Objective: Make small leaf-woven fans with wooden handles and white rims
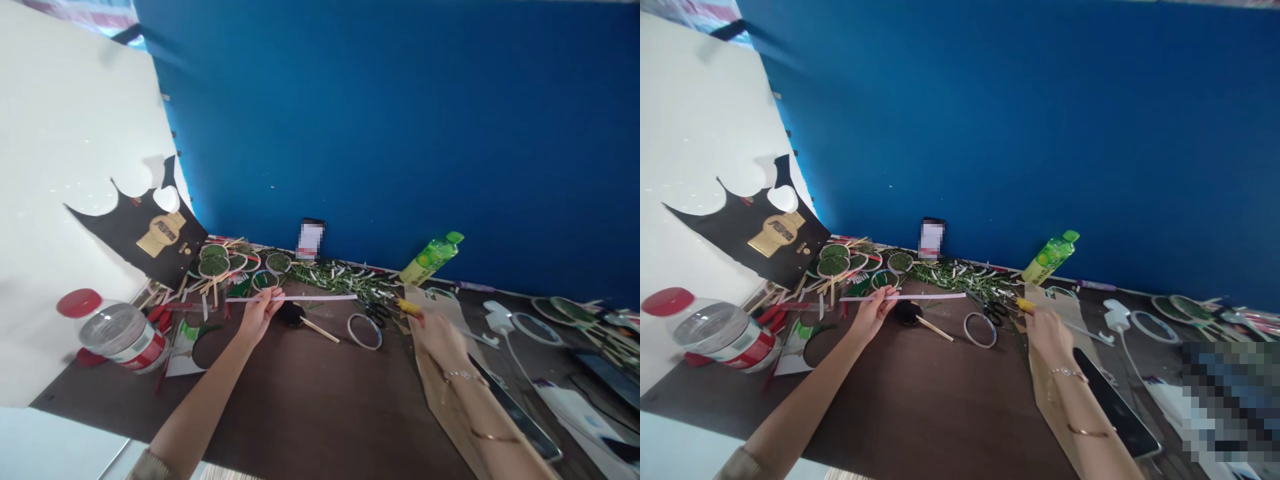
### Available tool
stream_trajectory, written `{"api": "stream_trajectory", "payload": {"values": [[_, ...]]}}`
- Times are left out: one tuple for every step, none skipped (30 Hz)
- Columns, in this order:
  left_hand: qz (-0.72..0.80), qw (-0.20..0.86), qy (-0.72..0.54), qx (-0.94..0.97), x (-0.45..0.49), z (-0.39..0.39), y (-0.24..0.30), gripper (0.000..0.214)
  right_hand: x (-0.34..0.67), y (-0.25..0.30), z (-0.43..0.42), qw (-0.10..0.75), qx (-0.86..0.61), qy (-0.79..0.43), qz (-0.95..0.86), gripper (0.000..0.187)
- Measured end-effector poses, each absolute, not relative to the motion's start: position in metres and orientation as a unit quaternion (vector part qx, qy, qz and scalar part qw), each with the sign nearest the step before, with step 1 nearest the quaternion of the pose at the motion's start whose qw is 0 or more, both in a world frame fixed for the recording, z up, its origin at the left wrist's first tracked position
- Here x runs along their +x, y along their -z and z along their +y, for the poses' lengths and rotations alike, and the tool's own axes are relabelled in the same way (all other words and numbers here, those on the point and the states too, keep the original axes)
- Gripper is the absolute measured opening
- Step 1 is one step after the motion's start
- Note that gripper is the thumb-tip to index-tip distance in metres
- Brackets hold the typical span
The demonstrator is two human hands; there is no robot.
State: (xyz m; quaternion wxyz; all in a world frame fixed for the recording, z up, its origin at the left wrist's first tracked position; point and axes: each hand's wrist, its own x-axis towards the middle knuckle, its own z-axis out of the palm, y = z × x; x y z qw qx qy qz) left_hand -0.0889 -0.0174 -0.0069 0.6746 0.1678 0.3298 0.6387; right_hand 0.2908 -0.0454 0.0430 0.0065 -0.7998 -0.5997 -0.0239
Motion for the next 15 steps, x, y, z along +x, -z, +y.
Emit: {"api": "stream_trajectory", "payload": {"values": [[0.331,0.674,-0.638,0.167,-0.089,-0.018,0.007,0.013,0.279,-0.042,-0.041,0.004,-0.785,0.016,-0.619,0.029],[0.331,0.675,-0.638,0.167,-0.088,-0.018,0.007,0.013,0.269,-0.04,-0.036,0.001,-0.771,0.01,-0.637,0.029],[0.331,0.675,-0.638,0.167,-0.088,-0.018,0.007,0.014,0.26,-0.038,-0.031,-0.003,-0.76,0.006,-0.649,0.03],[0.331,0.676,-0.637,0.168,-0.088,-0.018,0.007,0.014,0.253,-0.035,-0.027,-0.011,-0.754,0.001,-0.657,0.029],[0.33,0.677,-0.636,0.168,-0.088,-0.019,0.007,0.015,0.247,-0.032,-0.022,-0.019,-0.75,-0.002,-0.661,0.028],[0.328,0.678,-0.635,0.17,-0.087,-0.019,0.007,0.016,0.244,-0.029,-0.019,-0.027,-0.749,-0.003,-0.662,0.027],[0.327,0.679,-0.634,0.17,-0.087,-0.019,0.007,0.016,0.242,-0.027,-0.016,-0.034,-0.748,-0.002,-0.662,0.025],[0.326,0.68,-0.633,0.171,-0.086,-0.019,0.008,0.016,0.241,-0.025,-0.015,-0.041,-0.748,0.0,-0.663,0.023],[0.326,0.681,-0.633,0.172,-0.086,-0.019,0.008,0.016,0.241,-0.024,-0.014,-0.045,-0.747,0.004,-0.664,0.022],[0.326,0.681,-0.632,0.172,-0.086,-0.019,0.008,0.016,0.241,-0.023,-0.014,-0.049,-0.745,0.007,-0.666,0.021],[0.327,0.681,-0.632,0.172,-0.086,-0.019,0.009,0.015,0.241,-0.024,-0.015,-0.05,-0.742,0.011,-0.668,0.021],[0.327,0.681,-0.633,0.173,-0.085,-0.019,0.009,0.015,0.241,-0.025,-0.017,-0.05,-0.74,0.015,-0.67,0.02],[0.327,0.68,-0.633,0.173,-0.085,-0.019,0.009,0.015,0.241,-0.026,-0.019,-0.048,-0.739,0.019,-0.672,0.02],[0.327,0.679,-0.634,0.173,-0.085,-0.019,0.009,0.015,0.24,-0.028,-0.021,-0.045,-0.739,0.023,-0.672,0.02],[0.327,0.678,-0.635,0.173,-0.085,-0.018,0.009,0.014,0.24,-0.03,-0.024,-0.04,-0.741,0.027,-0.67,0.021]]}}
